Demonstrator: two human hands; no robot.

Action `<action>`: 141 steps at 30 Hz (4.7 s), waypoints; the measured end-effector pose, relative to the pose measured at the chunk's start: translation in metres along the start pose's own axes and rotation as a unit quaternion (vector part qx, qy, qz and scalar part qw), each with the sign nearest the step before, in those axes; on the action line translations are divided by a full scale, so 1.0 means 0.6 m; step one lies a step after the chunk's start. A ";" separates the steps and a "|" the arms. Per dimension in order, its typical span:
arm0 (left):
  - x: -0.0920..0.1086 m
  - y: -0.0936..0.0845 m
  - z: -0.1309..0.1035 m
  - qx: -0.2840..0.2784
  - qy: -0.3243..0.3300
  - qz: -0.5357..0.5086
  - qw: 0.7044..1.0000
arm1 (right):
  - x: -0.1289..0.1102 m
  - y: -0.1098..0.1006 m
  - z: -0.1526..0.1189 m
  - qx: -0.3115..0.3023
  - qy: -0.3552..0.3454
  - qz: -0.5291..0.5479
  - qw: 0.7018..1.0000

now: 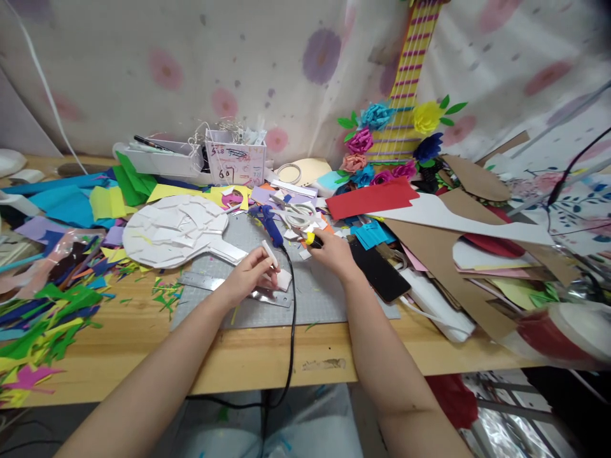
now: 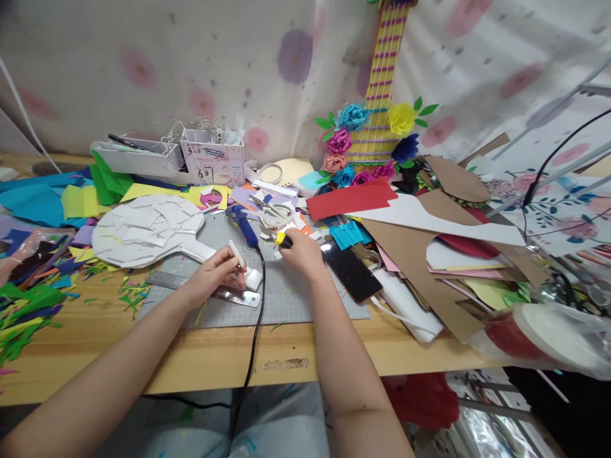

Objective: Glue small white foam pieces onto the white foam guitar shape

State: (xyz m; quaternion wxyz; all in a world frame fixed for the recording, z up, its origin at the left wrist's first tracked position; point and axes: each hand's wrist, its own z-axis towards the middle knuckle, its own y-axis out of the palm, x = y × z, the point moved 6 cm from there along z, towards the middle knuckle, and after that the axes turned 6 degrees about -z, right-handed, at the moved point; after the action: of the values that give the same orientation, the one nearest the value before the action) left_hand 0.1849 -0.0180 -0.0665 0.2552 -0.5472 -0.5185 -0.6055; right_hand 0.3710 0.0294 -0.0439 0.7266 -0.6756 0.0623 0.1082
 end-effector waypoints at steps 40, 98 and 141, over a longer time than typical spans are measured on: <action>0.054 -0.104 -0.009 0.110 0.053 0.061 0.991 | -0.075 0.021 0.051 0.008 -0.006 0.402 0.916; 0.030 -0.060 -0.006 -0.029 -0.046 0.082 0.995 | -0.015 0.040 -0.015 -0.118 -0.046 0.459 0.879; 0.084 -0.079 -0.065 0.245 -0.069 0.698 0.669 | -0.027 0.021 -0.028 0.182 -0.016 0.048 0.982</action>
State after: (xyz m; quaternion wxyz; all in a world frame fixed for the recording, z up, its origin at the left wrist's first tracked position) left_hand 0.1141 -0.0244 -0.0311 0.6918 -0.7074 -0.1308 -0.0623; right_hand 0.3532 0.0126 -0.0535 0.8322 -0.5267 0.1018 0.1402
